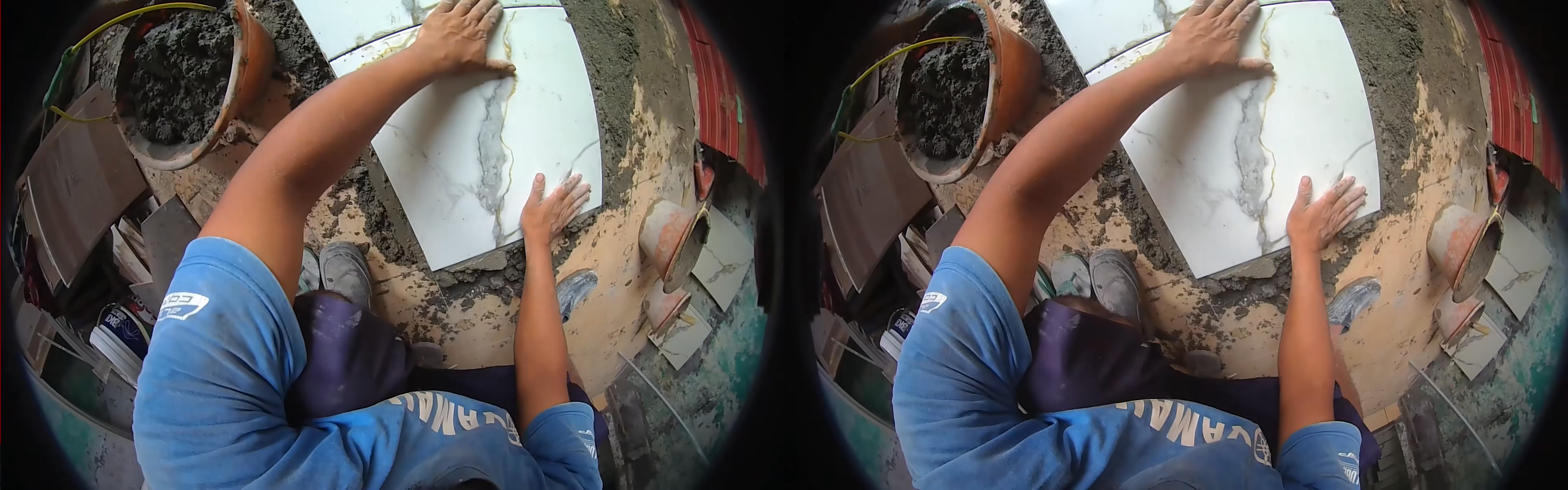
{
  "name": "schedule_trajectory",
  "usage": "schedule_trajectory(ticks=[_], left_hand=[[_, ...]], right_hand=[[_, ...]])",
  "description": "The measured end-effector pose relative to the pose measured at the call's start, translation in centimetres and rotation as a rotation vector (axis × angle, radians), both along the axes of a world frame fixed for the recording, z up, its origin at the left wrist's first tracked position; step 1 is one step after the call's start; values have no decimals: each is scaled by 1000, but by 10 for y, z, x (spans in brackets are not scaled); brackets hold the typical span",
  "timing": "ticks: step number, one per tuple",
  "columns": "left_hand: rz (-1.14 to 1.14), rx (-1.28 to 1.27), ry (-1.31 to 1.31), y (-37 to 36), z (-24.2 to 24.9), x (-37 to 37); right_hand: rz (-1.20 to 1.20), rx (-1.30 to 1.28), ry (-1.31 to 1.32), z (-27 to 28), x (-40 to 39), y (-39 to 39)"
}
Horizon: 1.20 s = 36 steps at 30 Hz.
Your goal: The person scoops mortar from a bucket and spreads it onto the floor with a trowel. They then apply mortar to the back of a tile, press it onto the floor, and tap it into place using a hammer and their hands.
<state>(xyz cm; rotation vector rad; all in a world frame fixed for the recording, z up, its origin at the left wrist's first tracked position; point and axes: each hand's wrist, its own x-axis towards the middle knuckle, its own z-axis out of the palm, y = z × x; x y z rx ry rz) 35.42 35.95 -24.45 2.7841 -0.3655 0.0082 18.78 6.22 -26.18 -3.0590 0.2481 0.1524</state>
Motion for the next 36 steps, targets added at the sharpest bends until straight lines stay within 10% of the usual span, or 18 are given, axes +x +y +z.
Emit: schedule_trajectory(ticks=[36], left_hand=[[139, 187, 81, -25, 15, -8]], right_hand=[[77, -107, -76, 4, 128, 47]])
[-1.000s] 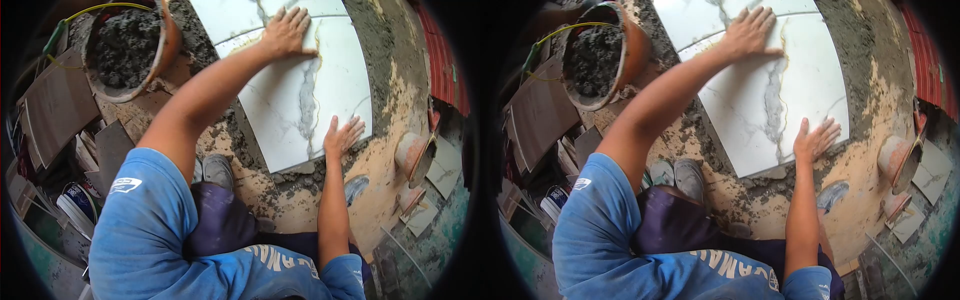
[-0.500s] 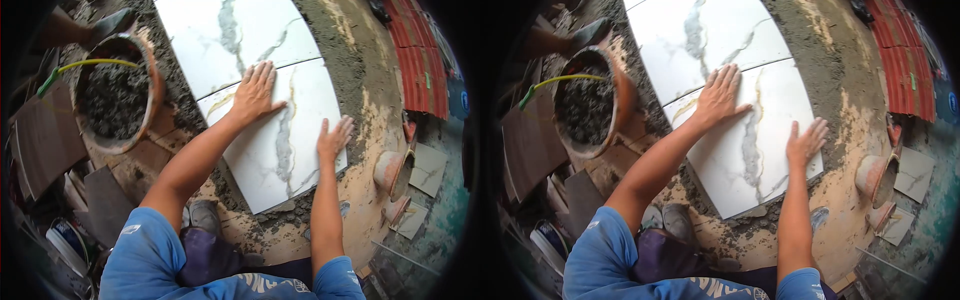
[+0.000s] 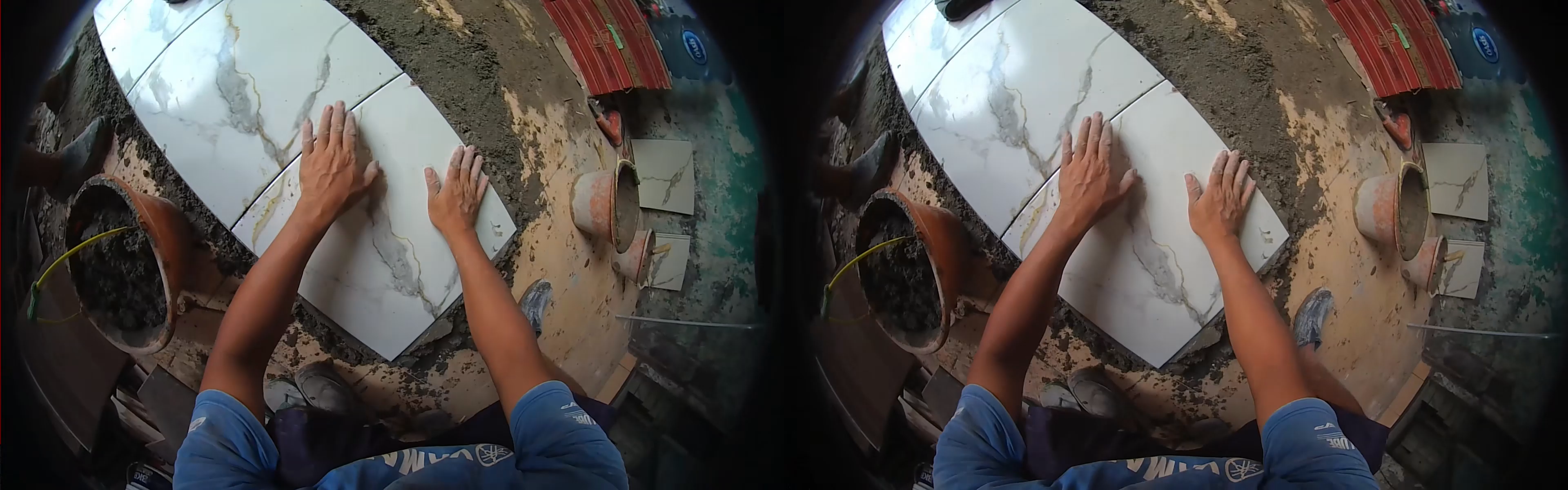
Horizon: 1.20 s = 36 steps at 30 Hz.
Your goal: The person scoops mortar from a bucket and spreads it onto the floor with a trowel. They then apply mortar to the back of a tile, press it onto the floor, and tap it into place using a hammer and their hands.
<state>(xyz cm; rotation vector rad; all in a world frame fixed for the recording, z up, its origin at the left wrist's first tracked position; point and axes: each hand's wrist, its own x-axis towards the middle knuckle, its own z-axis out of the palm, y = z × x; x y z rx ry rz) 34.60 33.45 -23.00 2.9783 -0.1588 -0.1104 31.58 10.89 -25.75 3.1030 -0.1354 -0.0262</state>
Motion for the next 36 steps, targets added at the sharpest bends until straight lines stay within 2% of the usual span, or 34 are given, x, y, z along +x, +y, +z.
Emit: schedule_trajectory(ticks=[2, 5, 8, 11, 13, 14, 15, 17, 19, 20, 21, 27, 28, 29, 30, 33, 36], left_hand=[[-239, -144, -232, -16, -10, 28], [-331, -148, -193, -41, -19, 68], [-290, -118, -183, -47, -30, 78], [-286, -106, -234, -45, -34, 80], [-276, -99, -256, -46, -35, 80], [-277, -95, -253, -46, -33, 80], [-279, -78, -238, -46, -33, 80], [-275, -56, -230, -47, -31, 81], [-269, -48, -235, -48, -34, 81], [-278, -33, -245, -47, -37, 82], [-284, -14, -255, -48, -39, 83], [-309, -79, -301, -46, -39, 83], [-324, -70, -324, -44, -36, 81], [-298, -92, -325, -44, -39, 81], [-323, -122, -202, -45, -29, 83], [-342, -59, -157, -43, -20, 82], [-372, 49, -106, -42, -14, 92]], right_hand=[[-3, 13, -8, -1, 1, 0], [2, 26, -11, -1, 0, 1], [-15, 88, 16, 0, 0, 1], [18, 17, -95, 9, 4, 4], [232, 455, -382, 33, 21, 4], [272, 670, -619, 52, 35, 10], [247, 663, -611, 65, 41, 11], [81, 1396, -622, 78, 47, 8], [-66, 1589, -716, 49, 56, 20], [-225, 1574, -658, 0, 59, 20], [-186, 1509, -631, -8, 58, 17], [10, 1773, -660, 64, 52, 16], [-23, 1686, -655, 65, 48, 9], [-103, 1702, -607, 82, 40, 14], [-7, 1681, -587, 80, 35, 10], [0, 1503, -552, 73, 27, 9], [-19, 1450, -526, 61, 28, -5]])
